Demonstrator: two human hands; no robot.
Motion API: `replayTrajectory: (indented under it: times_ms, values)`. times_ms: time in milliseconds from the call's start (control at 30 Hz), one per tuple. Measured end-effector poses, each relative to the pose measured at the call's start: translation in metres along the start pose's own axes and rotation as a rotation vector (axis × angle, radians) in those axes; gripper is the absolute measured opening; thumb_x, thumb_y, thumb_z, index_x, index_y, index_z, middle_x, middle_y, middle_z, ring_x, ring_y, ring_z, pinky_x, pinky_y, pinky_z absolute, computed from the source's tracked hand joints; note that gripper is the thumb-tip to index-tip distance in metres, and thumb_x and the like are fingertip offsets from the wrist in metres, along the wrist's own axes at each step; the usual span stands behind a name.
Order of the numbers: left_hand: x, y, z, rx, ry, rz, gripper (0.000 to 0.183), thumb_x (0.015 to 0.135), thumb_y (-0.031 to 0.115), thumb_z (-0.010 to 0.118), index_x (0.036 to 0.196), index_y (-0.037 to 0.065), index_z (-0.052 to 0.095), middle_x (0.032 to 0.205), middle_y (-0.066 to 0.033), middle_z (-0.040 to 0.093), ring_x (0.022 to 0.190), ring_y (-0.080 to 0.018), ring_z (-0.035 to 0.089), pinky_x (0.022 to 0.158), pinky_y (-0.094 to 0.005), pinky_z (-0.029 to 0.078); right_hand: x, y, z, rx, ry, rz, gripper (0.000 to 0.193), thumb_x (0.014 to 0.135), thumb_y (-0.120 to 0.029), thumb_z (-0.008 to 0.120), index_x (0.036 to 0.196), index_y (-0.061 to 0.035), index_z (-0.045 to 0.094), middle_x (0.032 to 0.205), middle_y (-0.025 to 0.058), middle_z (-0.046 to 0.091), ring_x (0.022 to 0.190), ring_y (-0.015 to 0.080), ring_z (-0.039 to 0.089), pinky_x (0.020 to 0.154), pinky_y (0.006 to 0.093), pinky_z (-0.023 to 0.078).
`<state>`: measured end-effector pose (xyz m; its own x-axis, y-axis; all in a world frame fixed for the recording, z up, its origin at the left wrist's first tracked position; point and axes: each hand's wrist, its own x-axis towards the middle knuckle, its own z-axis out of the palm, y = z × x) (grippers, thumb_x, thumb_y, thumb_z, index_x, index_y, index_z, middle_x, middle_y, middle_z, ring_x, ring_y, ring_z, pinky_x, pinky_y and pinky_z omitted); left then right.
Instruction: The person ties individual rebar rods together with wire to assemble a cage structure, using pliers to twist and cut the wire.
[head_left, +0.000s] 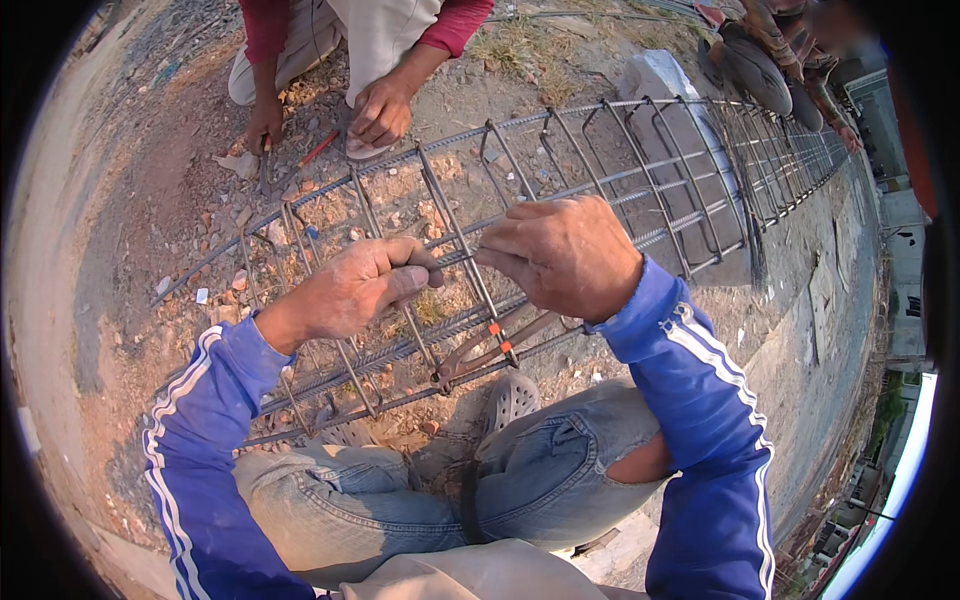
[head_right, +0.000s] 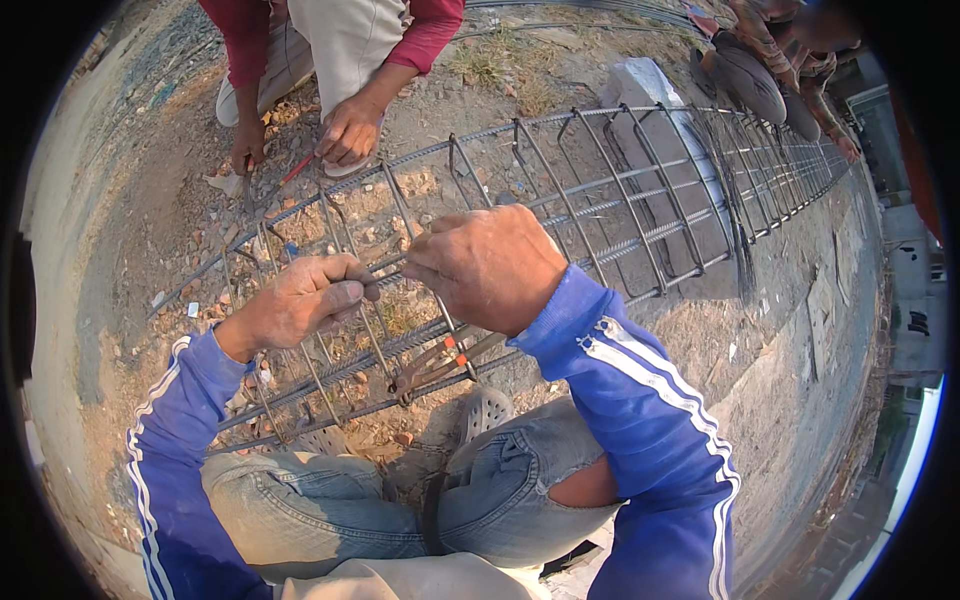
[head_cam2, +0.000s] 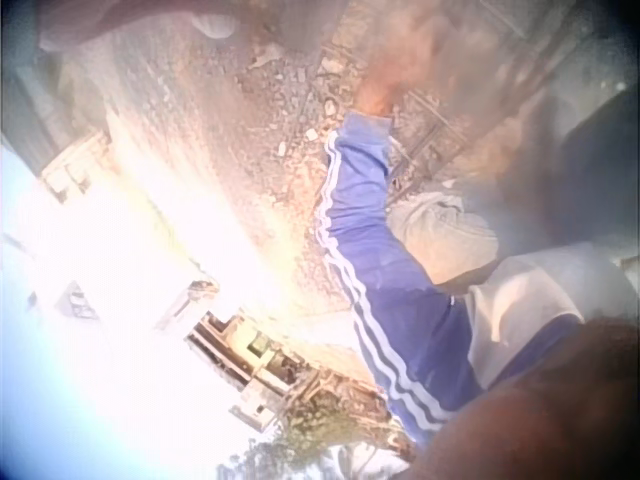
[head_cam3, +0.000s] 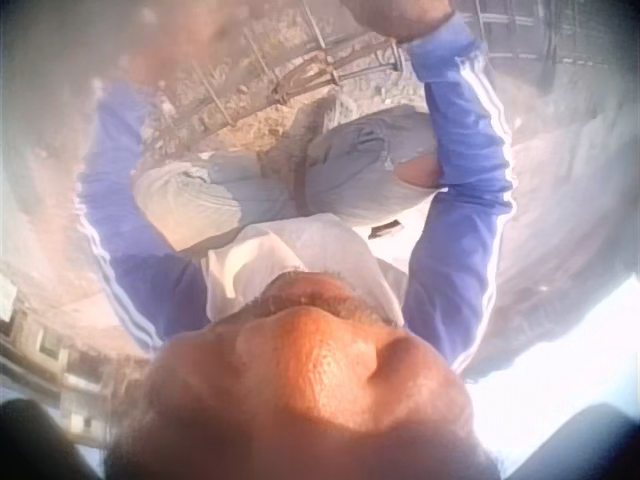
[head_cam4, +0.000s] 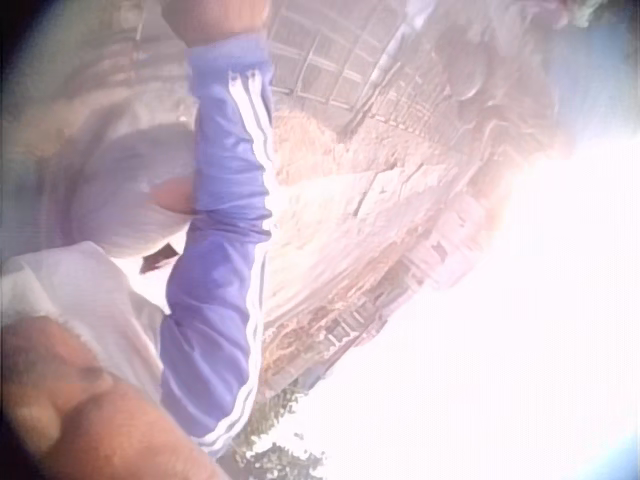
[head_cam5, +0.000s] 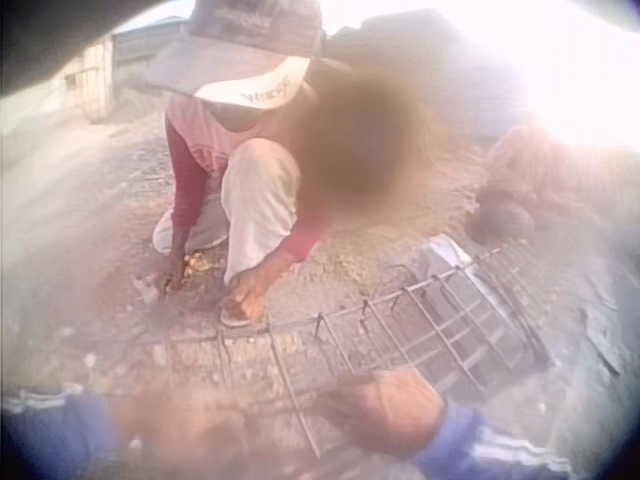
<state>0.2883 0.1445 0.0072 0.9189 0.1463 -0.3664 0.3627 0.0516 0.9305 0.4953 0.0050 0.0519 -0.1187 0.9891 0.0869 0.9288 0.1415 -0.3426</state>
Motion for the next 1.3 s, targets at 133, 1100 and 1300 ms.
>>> replayTrajectory:
  times_ms: [133,1100,1300]
  values:
    - [-0.016,-0.029,-0.047,0.153,0.088,-0.021,0.026,0.097,0.024,0.052,0.105,0.001,0.06,0.077,0.0023,0.053,0.066,-0.0063,0.047,0.06,-0.0229,0.039,-0.009,0.024,-0.01,-0.071,0.036,0.163,0.016,0.086,-0.022,0.061,0.088,-0.0098,0.071,0.079,0.0092,0.065,0.076,0.0287,0.065,0.064,0.0402,0.052]
    - [0.015,-0.084,0.005,-0.205,0.577,-0.002,0.023,0.098,0.02,0.047,0.102,0.0,0.057,0.078,-0.0089,0.063,0.067,-0.0205,0.061,0.065,-0.0334,0.047,0.09,0.008,0.079,-0.035,-0.238,-0.117,0.023,0.08,-0.013,0.055,0.096,-0.0107,0.071,0.091,0.0142,0.068,0.087,0.0318,0.066,0.078,0.0437,0.052]
    - [0.021,-0.091,0.009,0.215,0.672,0.076,0.032,0.096,0.024,0.051,0.11,-0.005,0.055,0.074,-0.0068,0.057,0.063,-0.013,0.058,0.061,-0.0298,0.047,0.084,0.028,0.107,-0.498,-0.371,-0.026,0.019,0.075,-0.01,0.059,0.089,-0.0096,0.071,0.089,0.0137,0.067,0.078,0.0316,0.068,0.068,0.0421,0.055]
